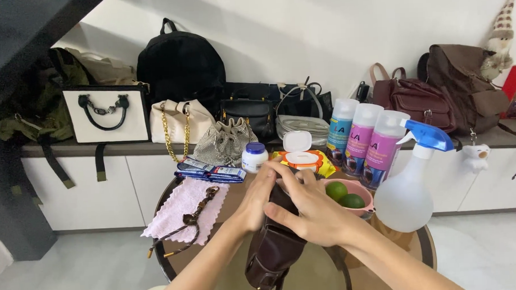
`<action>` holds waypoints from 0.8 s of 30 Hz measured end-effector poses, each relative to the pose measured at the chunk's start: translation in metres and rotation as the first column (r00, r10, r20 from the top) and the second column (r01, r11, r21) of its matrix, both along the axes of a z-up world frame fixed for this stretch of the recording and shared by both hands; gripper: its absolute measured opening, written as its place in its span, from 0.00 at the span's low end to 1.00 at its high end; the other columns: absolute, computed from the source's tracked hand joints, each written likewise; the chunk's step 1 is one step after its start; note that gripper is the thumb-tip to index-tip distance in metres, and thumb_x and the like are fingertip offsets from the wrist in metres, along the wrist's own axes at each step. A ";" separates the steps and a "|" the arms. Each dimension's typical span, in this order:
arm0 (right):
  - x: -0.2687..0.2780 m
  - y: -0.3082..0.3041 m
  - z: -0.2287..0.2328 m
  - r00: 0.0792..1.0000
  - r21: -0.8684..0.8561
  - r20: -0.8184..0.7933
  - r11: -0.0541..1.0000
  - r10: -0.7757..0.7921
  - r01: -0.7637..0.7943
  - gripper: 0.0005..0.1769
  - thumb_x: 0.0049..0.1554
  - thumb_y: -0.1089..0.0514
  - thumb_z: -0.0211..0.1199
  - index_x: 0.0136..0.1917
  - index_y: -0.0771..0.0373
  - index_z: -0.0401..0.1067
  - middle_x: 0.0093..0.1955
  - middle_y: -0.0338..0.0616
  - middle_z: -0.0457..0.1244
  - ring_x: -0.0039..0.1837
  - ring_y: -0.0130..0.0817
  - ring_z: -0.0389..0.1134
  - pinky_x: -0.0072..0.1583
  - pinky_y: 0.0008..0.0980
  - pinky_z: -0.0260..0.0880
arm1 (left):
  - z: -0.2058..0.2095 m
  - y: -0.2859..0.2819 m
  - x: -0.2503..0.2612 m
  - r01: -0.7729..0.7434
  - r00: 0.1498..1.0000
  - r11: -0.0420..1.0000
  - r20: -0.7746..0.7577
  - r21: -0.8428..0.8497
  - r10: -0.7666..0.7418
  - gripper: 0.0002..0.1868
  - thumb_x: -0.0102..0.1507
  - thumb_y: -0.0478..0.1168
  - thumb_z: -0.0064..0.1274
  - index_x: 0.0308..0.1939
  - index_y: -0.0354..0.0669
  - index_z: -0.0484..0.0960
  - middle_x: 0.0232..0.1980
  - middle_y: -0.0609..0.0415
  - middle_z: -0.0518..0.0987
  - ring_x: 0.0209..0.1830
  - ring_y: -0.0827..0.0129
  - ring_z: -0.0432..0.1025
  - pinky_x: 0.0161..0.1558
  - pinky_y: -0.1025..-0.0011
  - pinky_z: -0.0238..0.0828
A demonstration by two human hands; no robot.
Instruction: Cleaning the exterior and strap of a small brown leather bag using a spray cleaner and a cloth.
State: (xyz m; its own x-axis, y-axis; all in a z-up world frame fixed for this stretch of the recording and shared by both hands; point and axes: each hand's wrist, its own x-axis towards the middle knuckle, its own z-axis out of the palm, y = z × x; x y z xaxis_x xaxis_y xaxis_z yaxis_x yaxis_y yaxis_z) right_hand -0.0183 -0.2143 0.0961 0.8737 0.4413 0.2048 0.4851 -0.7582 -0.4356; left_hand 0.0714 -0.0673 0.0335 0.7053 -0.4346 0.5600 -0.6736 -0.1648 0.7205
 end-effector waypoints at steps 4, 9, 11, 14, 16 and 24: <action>0.007 -0.006 -0.006 0.998 0.020 0.033 0.998 0.062 -0.062 0.55 0.53 0.23 0.44 0.85 0.45 0.36 0.51 0.46 0.60 0.57 0.39 0.52 0.62 0.35 0.54 | -0.001 0.001 0.004 -0.006 0.999 1.000 0.052 0.010 0.005 0.38 0.69 0.57 0.13 0.76 0.39 0.58 0.81 0.42 0.55 0.82 0.56 0.49 0.76 0.56 0.43; 0.001 -0.030 -0.027 0.980 0.260 0.027 0.945 0.198 -0.198 0.46 0.57 0.25 0.47 0.74 0.60 0.48 0.75 0.53 0.49 0.83 0.52 0.55 0.76 0.51 0.52 | -0.006 0.005 0.011 -0.014 1.000 1.000 -0.023 0.026 0.015 0.39 0.62 0.56 0.28 0.73 0.41 0.62 0.77 0.43 0.62 0.78 0.55 0.54 0.72 0.53 0.48; -0.004 -0.034 -0.027 0.993 0.073 0.057 0.992 0.103 -0.107 0.50 0.55 0.22 0.47 0.76 0.57 0.48 0.73 0.50 0.50 0.78 0.51 0.53 0.73 0.53 0.52 | -0.002 0.006 0.006 -0.011 0.999 0.999 -0.039 0.036 0.012 0.38 0.62 0.56 0.27 0.74 0.44 0.62 0.77 0.44 0.62 0.78 0.57 0.54 0.72 0.54 0.47; -0.009 -0.033 -0.023 0.987 -0.206 0.161 0.978 -0.004 0.037 0.55 0.53 0.16 0.37 0.77 0.58 0.48 0.72 0.50 0.54 0.74 0.50 0.49 0.67 0.57 0.51 | -0.008 0.003 0.006 0.014 1.000 0.999 -0.017 0.031 -0.013 0.37 0.65 0.58 0.25 0.73 0.44 0.63 0.76 0.45 0.63 0.79 0.57 0.53 0.73 0.54 0.45; -0.009 -0.025 -0.014 0.974 -0.297 0.225 0.951 -0.013 0.081 0.58 0.53 0.14 0.27 0.76 0.61 0.48 0.73 0.53 0.58 0.75 0.49 0.46 0.64 0.58 0.49 | -0.012 0.003 0.009 0.032 0.999 0.999 0.027 0.014 -0.032 0.36 0.67 0.59 0.23 0.72 0.43 0.63 0.76 0.45 0.65 0.79 0.57 0.52 0.75 0.54 0.43; 0.006 -0.017 -0.016 0.974 -0.003 0.187 0.992 0.126 -0.127 0.46 0.55 0.20 0.38 0.72 0.54 0.52 0.76 0.46 0.60 0.74 0.41 0.49 0.65 0.50 0.43 | -0.008 0.008 0.002 -0.035 0.999 0.999 -0.036 0.033 0.037 0.41 0.66 0.64 0.15 0.74 0.45 0.61 0.78 0.45 0.62 0.78 0.55 0.56 0.74 0.54 0.48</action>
State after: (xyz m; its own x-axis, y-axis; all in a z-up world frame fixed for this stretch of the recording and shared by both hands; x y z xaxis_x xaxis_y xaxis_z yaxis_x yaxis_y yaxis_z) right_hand -0.0118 -0.2311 0.0798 0.7570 0.5431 0.3634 0.6502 -0.6818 -0.3354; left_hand 0.0735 -0.0591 0.0252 0.7408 -0.4259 0.5194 -0.6398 -0.2120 0.7387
